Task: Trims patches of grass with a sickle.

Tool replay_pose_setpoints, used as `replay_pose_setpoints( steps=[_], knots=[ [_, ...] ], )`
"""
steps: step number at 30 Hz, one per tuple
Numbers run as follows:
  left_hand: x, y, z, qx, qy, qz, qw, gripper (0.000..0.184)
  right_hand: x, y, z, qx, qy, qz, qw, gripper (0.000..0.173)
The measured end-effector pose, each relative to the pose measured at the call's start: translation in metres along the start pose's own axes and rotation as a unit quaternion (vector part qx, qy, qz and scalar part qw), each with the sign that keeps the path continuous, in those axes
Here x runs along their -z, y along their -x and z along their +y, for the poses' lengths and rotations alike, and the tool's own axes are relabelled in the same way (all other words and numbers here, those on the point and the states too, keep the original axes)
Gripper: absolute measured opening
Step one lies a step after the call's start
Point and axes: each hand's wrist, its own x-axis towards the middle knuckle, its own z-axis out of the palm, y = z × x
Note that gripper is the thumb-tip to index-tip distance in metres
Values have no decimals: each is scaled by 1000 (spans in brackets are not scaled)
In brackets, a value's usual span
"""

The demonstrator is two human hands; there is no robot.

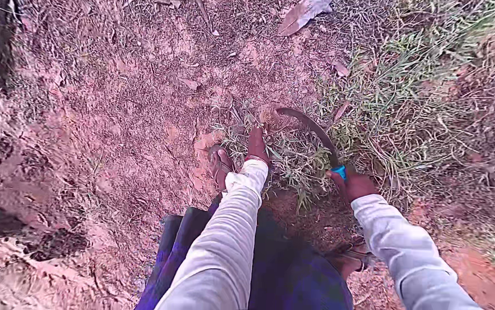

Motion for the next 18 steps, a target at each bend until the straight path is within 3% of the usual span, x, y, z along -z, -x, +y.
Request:
replay_pose_setpoints(
  steps=[4,7,10,13,15,18],
  knots=[
    [-26,13,-1,38,30,58,997,56,53,-71,-60,81,64,-7,995,62],
    [-21,30,6,24,30,84,996,51,57,-96,-35,85,105,-27,990,65],
    [5,50,33,58,-29,-8,998,59,28,-45,61,23,62,-28,997,64],
    [-36,44,19,29,-38,-26,999,75,-30,32,138,-34,4,11,999,62],
    [-54,74,15,46,-23,-38,998,71,-65,82,152,-47,-18,40,998,58],
    [-65,98,9,89,80,17,993,60,-74,98,124,43,-40,142,988,58]
  ],
)
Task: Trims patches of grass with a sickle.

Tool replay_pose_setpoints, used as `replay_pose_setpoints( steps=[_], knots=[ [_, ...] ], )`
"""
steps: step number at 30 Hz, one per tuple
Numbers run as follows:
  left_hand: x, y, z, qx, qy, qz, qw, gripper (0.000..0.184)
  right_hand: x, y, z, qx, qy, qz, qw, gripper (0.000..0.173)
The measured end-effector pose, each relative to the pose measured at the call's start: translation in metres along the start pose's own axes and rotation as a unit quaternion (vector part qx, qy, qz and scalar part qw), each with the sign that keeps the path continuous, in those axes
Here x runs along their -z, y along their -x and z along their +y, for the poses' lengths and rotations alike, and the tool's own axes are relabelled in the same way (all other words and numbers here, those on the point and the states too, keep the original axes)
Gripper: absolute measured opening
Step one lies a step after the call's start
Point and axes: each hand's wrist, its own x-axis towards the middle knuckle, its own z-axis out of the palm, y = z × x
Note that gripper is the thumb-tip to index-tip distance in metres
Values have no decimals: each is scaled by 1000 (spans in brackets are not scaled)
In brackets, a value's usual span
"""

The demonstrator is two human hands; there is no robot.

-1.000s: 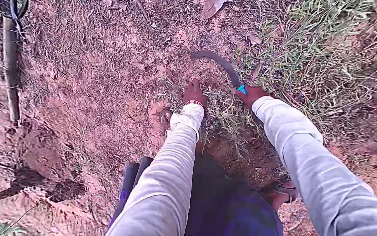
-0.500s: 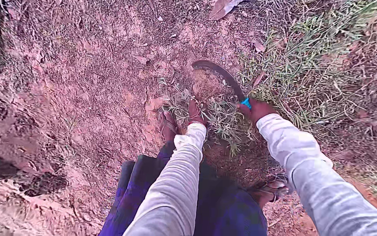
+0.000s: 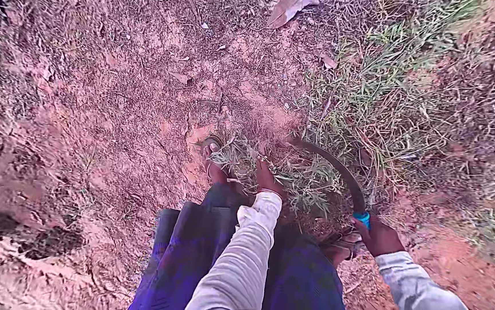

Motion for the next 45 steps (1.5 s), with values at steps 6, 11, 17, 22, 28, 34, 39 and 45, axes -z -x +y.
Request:
replay_pose_setpoints(
  steps=[6,11,17,22,28,34,39,45],
  knots=[
    [-12,-2,-11,29,92,49,994,54,39,-152,-135,92,36,-122,988,60],
    [-3,-2,-19,10,26,31,999,61,39,-182,-73,28,165,-206,964,61],
    [4,-3,18,-7,-136,21,990,98,31,-23,58,-64,129,-135,980,62],
    [37,-75,47,-7,-247,52,968,124,3,19,40,1,7,71,997,61],
    [45,-109,25,65,-237,-19,969,96,1,6,16,-44,-67,136,987,53],
    [68,-88,28,111,-164,-64,978,60,37,-23,-31,-31,-47,-10,998,59],
    [43,-37,-10,87,-81,-79,990,73,75,-124,-92,45,66,-144,986,66],
    [-4,-22,-40,113,84,7,990,100,69,-229,-150,161,248,-194,935,61]
  ],
)
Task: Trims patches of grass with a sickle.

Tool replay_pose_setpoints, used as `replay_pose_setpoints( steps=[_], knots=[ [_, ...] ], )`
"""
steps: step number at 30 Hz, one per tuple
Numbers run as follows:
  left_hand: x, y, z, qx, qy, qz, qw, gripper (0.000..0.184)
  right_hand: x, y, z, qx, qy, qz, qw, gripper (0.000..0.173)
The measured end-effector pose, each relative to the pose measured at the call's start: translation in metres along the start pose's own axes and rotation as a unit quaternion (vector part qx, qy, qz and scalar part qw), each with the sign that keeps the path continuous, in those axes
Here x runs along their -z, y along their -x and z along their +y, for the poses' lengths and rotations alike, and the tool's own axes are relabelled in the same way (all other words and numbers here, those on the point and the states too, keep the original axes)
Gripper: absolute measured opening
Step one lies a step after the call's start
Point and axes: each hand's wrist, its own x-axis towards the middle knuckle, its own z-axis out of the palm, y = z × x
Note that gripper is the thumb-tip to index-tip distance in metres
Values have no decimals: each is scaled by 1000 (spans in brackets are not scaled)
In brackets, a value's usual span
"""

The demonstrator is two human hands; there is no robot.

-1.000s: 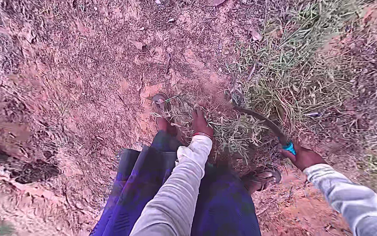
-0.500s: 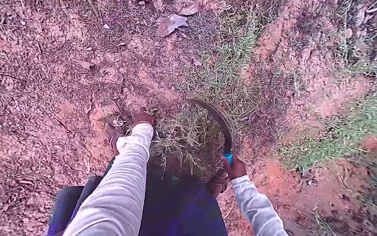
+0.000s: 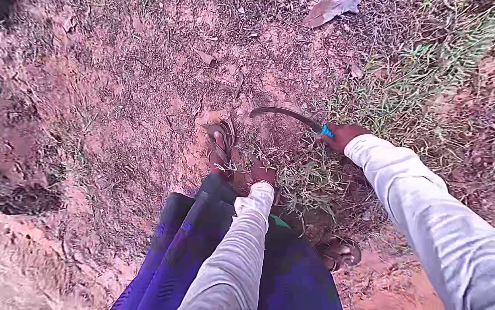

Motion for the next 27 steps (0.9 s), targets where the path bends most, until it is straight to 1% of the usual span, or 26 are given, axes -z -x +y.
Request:
replay_pose_setpoints(
  steps=[1,2,3,5,6,7,8,9,10,11,12,13,14,15,16,17,19,20,22,23,25,27],
  knots=[
    [-1,-1,-1,12,13,8,1000,102,-13,5,10,-14,-2,-8,1000,61],
    [0,0,-1,21,20,10,1000,103,-34,21,25,-35,-18,-13,999,60],
    [3,-1,1,25,22,12,999,105,-55,43,43,-57,-29,-26,998,62],
    [10,-1,4,21,10,19,1000,108,-107,104,88,-115,-38,-53,991,65],
    [14,-5,6,6,-3,26,1000,106,-133,136,105,-140,-44,-47,988,63],
    [16,-10,8,-11,-18,28,999,104,-153,165,110,-157,-62,-33,985,60],
    [17,-13,11,-17,-51,22,998,101,-168,188,106,-157,-83,0,984,58],
    [16,-15,15,-12,-84,20,996,100,-175,201,96,-139,-101,48,984,55],
    [14,-17,19,-6,-114,28,993,100,-179,204,84,-106,-112,107,982,56],
    [12,-19,23,-13,-134,42,990,102,-176,195,71,-76,-117,164,977,61],
    [11,-21,28,-39,-154,61,985,107,-164,176,58,-57,-123,205,969,64],
    [11,-23,34,-84,-176,74,978,111,-147,152,47,-50,-132,227,964,67],
    [12,-25,40,-144,-192,82,967,114,-129,127,40,-49,-141,228,962,67],
    [12,-29,48,-202,-198,72,957,118,-113,108,36,-54,-155,216,962,66],
    [15,-37,61,-243,-215,49,944,121,-104,91,36,-57,-159,215,962,66],
    [20,-46,75,-251,-238,13,938,122,-101,79,38,-57,-159,226,959,67],
    [22,-59,91,-244,-276,-36,929,117,-114,79,42,-69,-177,238,953,69],
    [22,-63,96,-238,-295,-53,924,109,-122,87,42,-80,-189,246,947,69],
    [21,-65,99,-228,-316,-69,919,85,-137,111,41,-95,-199,271,937,71],
    [22,-63,96,-218,-308,-74,923,77,-143,121,41,-99,-206,279,933,71],
    [21,-59,78,-196,-270,-70,940,73,-147,133,41,-97,-216,280,930,72],
    [19,-55,63,-183,-226,-58,955,66,-132,126,43,-75,-217,259,938,72]
  ],
)
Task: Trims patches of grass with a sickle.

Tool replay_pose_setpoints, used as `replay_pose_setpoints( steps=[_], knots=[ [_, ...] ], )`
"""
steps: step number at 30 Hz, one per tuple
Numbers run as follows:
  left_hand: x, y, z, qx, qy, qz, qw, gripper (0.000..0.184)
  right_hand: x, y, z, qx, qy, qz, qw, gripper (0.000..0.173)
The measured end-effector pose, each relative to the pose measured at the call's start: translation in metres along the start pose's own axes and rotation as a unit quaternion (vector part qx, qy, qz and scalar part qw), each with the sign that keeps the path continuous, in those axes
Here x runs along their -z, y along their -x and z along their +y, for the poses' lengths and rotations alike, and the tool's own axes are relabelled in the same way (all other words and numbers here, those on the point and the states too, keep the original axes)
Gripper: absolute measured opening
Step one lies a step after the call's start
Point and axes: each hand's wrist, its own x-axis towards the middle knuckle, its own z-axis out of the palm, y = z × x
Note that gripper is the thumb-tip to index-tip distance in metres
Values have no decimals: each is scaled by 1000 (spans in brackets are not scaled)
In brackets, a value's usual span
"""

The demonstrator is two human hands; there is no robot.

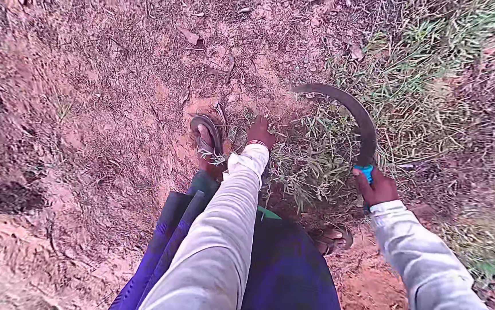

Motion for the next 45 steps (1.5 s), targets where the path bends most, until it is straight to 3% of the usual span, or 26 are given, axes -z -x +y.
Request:
replay_pose_setpoints(
  steps=[4,6,7,9,10,13,15,17,20,23,27,30,33,36,40,45],
  knots=[
    [-3,17,-7,-16,22,34,999,59,17,-78,-39,4,72,-134,988,60],
    [25,36,16,50,-53,-63,995,60,9,-101,-47,-18,134,-173,976,62],
    [24,37,16,59,-61,-73,994,61,3,-98,-43,-37,150,-183,971,63],
    [-8,18,-14,-13,22,65,998,61,-8,-74,-31,-65,131,-187,971,63],
    [-13,15,-21,-17,38,70,997,62,-16,-51,-28,-76,105,-186,974,63],
    [-16,19,-20,-1,60,46,997,58,-35,9,-37,-156,58,-211,963,66],
    [-3,16,-20,21,54,34,998,60,-50,53,-20,-196,70,-220,953,64],
    [6,9,-19,9,7,-14,1000,67,-54,113,3,-191,75,-184,961,60],
    [-16,13,-7,-32,-6,-42,999,76,-35,179,-5,-142,76,-83,984,58],
    [-3,10,13,40,55,-7,998,88,-34,155,-18,-136,40,14,990,59],
    [8,-5,31,47,70,20,996,55,-51,129,-11,-144,-61,107,982,63],
    [14,-26,53,91,18,13,996,57,-68,128,-18,-158,-127,127,971,61],
    [20,-34,67,114,-38,-3,993,47,-81,133,-27,-156,-151,131,967,63],
    [27,-31,48,136,48,16,989,51,-86,131,-28,-113,-137,143,974,67],
    [24,-30,17,177,178,93,963,57,-61,85,-36,-70,-105,56,990,65],
    [39,-27,31,189,40,25,981,50,-22,-32,-51,-86,32,-168,981,57]
  ],
)
